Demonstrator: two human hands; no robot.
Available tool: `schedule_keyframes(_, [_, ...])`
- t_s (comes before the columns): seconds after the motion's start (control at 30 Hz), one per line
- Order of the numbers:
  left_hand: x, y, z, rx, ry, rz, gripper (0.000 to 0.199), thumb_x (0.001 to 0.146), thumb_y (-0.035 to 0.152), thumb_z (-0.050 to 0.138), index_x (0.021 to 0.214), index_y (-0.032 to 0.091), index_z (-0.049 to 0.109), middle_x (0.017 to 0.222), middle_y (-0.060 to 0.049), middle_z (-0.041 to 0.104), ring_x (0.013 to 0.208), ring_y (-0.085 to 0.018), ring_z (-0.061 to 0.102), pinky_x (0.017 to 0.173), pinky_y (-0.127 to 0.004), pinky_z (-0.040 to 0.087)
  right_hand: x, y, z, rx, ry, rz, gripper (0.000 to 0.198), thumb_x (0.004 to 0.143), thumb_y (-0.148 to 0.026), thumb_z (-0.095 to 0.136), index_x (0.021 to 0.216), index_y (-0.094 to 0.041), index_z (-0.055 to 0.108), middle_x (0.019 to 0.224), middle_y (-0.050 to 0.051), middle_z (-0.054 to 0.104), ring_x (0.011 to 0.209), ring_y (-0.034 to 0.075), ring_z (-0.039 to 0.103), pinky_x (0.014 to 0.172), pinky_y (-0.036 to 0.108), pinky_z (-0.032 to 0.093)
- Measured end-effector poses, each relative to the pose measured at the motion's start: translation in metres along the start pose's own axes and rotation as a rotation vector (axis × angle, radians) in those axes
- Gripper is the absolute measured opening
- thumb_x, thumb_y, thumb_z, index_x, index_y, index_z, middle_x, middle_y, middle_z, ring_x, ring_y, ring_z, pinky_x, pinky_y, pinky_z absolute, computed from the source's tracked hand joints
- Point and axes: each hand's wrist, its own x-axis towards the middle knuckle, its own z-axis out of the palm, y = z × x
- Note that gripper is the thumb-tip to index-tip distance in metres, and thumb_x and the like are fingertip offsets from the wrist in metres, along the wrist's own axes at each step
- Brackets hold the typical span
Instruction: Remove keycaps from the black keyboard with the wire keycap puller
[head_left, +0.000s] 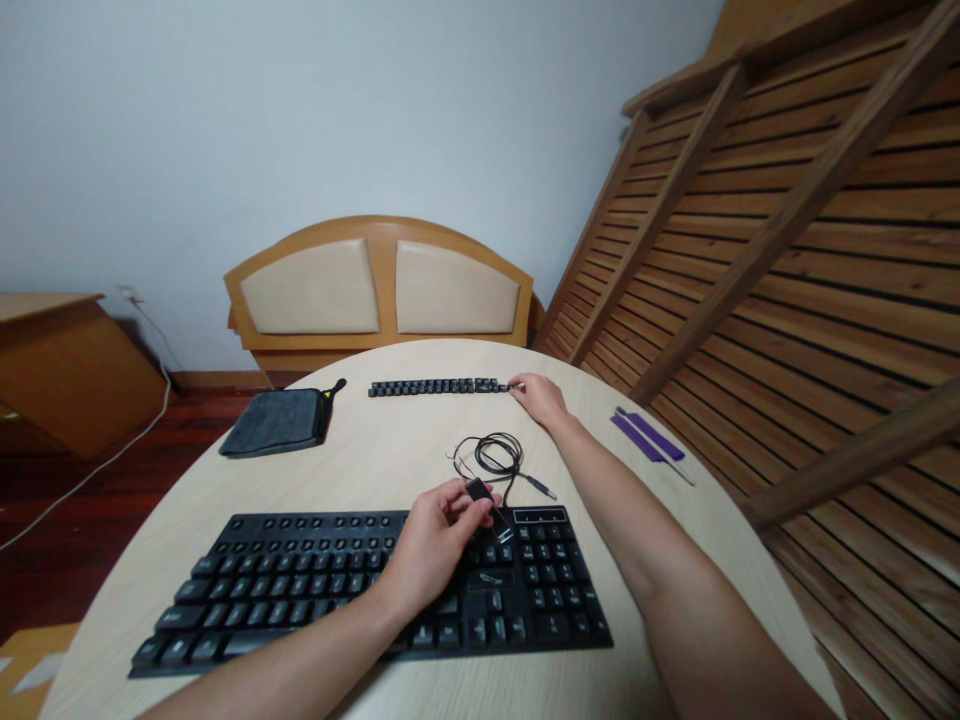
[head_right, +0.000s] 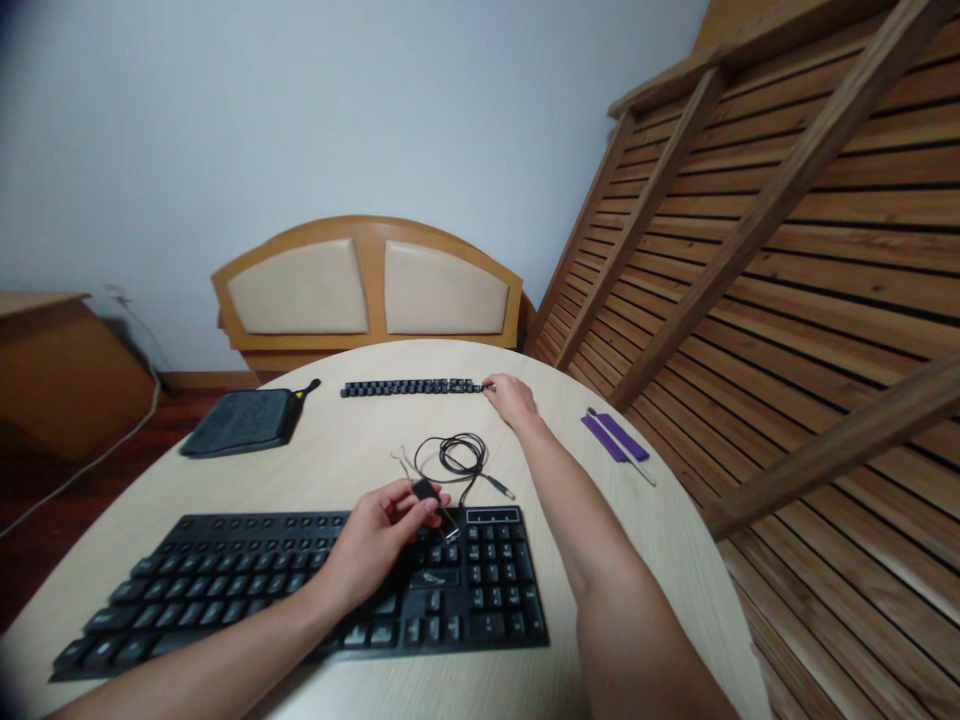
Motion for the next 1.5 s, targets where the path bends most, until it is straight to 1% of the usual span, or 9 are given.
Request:
schedule_keyframes(0.4, [0.0, -0.001, -0.001, 0.022, -0.016, 0.031, 0.026, 0.086, 0.037, 0.062, 0.097, 0.014, 0.068, 0.089, -0.008, 0.072, 0.086, -0.021, 0.064, 0.079, -0.03, 0.048, -0.014, -0.001, -0.009, 0.043, 0.03, -0.022, 0.031, 0.083, -0.027, 0.063, 0.114, -0.022, 0.064, 0.116, 0.006, 0.066, 0.101, 0.021, 0.062, 0.085, 0.03, 0.045])
schedule_keyframes(0.6, [-0.001, 0.001, 0.0, 0.111, -0.002, 0.041, 0.026, 0.085, 0.036, 0.062, 0.097, 0.014, 0.071, 0.089, -0.007, 0.073, 0.083, -0.021, 0.065, 0.072, -0.028, 0.047, -0.056, -0.009, -0.039, 0.095, 0.055, -0.075, 0.028, 0.084, -0.025, 0.061, 0.111, -0.02, 0.064, 0.116, 0.007, 0.064, 0.087, 0.017, 0.063, 0.081, 0.029, 0.047])
schedule_keyframes(0.73, [-0.003, 0.003, 0.002, 0.134, -0.011, 0.099, 0.023, 0.085, 0.032, 0.062, 0.097, 0.016, 0.072, 0.098, -0.007, 0.074, 0.093, -0.022, 0.065, 0.085, -0.031, 0.047, -0.101, -0.023, -0.065, 0.17, 0.04, -0.113, 0.02, 0.089, -0.031, 0.055, 0.098, -0.019, 0.068, 0.098, 0.006, 0.068, 0.085, 0.018, 0.063, 0.08, 0.029, 0.048])
schedule_keyframes(0.8, [-0.004, 0.003, 0.003, 0.159, -0.031, 0.141, 0.022, 0.085, 0.031, 0.061, 0.098, 0.016, 0.072, 0.101, -0.007, 0.073, 0.097, -0.023, 0.064, 0.09, -0.033, 0.046, -0.128, -0.032, -0.08, 0.336, -0.056, -0.191, 0.025, 0.09, -0.036, 0.054, 0.099, -0.018, 0.068, 0.098, 0.008, 0.068, 0.091, 0.02, 0.063, 0.084, 0.033, 0.048])
schedule_keyframes(0.87, [-0.004, 0.004, 0.003, 0.19, -0.046, 0.17, 0.023, 0.086, 0.031, 0.06, 0.1, 0.016, 0.071, 0.102, -0.007, 0.073, 0.098, -0.023, 0.064, 0.091, -0.034, 0.046, -0.155, -0.041, -0.095, 0.427, -0.18, -0.278, 0.035, 0.088, -0.043, 0.057, 0.111, -0.018, 0.064, 0.112, 0.01, 0.064, 0.106, 0.022, 0.058, 0.096, 0.038, 0.043])
schedule_keyframes(0.97, [-0.004, 0.007, 0.003, 0.251, -0.057, 0.195, 0.025, 0.088, 0.03, 0.058, 0.104, 0.016, 0.07, 0.099, -0.006, 0.073, 0.094, -0.022, 0.065, 0.087, -0.034, 0.048, -0.187, -0.049, -0.109, 0.462, -0.429, -0.397, 0.082, 0.072, -0.054, 0.072, 0.14, -0.021, 0.041, 0.139, 0.012, 0.046, 0.129, 0.026, 0.042, 0.108, 0.042, 0.034])
schedule_keyframes(1.07, [-0.004, 0.014, 0.003, 0.294, -0.06, 0.22, 0.024, 0.089, 0.029, 0.056, 0.103, 0.015, 0.069, 0.094, -0.006, 0.073, 0.09, -0.021, 0.065, 0.084, -0.032, 0.049, -0.203, -0.054, -0.108, 0.445, -0.578, -0.465, 0.113, 0.062, -0.058, 0.077, 0.151, -0.019, 0.02, 0.152, 0.014, 0.027, 0.14, 0.032, 0.023, 0.114, 0.047, 0.024])
schedule_keyframes(1.17, [-0.002, 0.021, 0.003, 0.301, -0.045, 0.235, 0.023, 0.089, 0.028, 0.056, 0.102, 0.015, 0.069, 0.094, -0.006, 0.073, 0.089, -0.021, 0.066, 0.082, -0.031, 0.05, -0.206, -0.057, -0.097, 0.416, -0.604, -0.485, 0.119, 0.06, -0.058, 0.078, 0.152, -0.015, 0.014, 0.155, 0.016, 0.019, 0.143, 0.035, 0.013, 0.116, 0.049, 0.017])
schedule_keyframes(1.5, [0.001, 0.019, -0.006, 0.42, -0.034, 0.254, 0.018, 0.089, 0.029, 0.054, 0.091, 0.015, 0.067, 0.085, -0.005, 0.07, 0.079, -0.019, 0.064, 0.073, -0.029, 0.051, -0.21, -0.08, -0.083, 0.466, -0.486, -0.49, 0.11, 0.063, -0.059, 0.075, 0.148, -0.014, 0.022, 0.148, 0.017, 0.031, 0.138, 0.033, 0.025, 0.115, 0.048, 0.02])
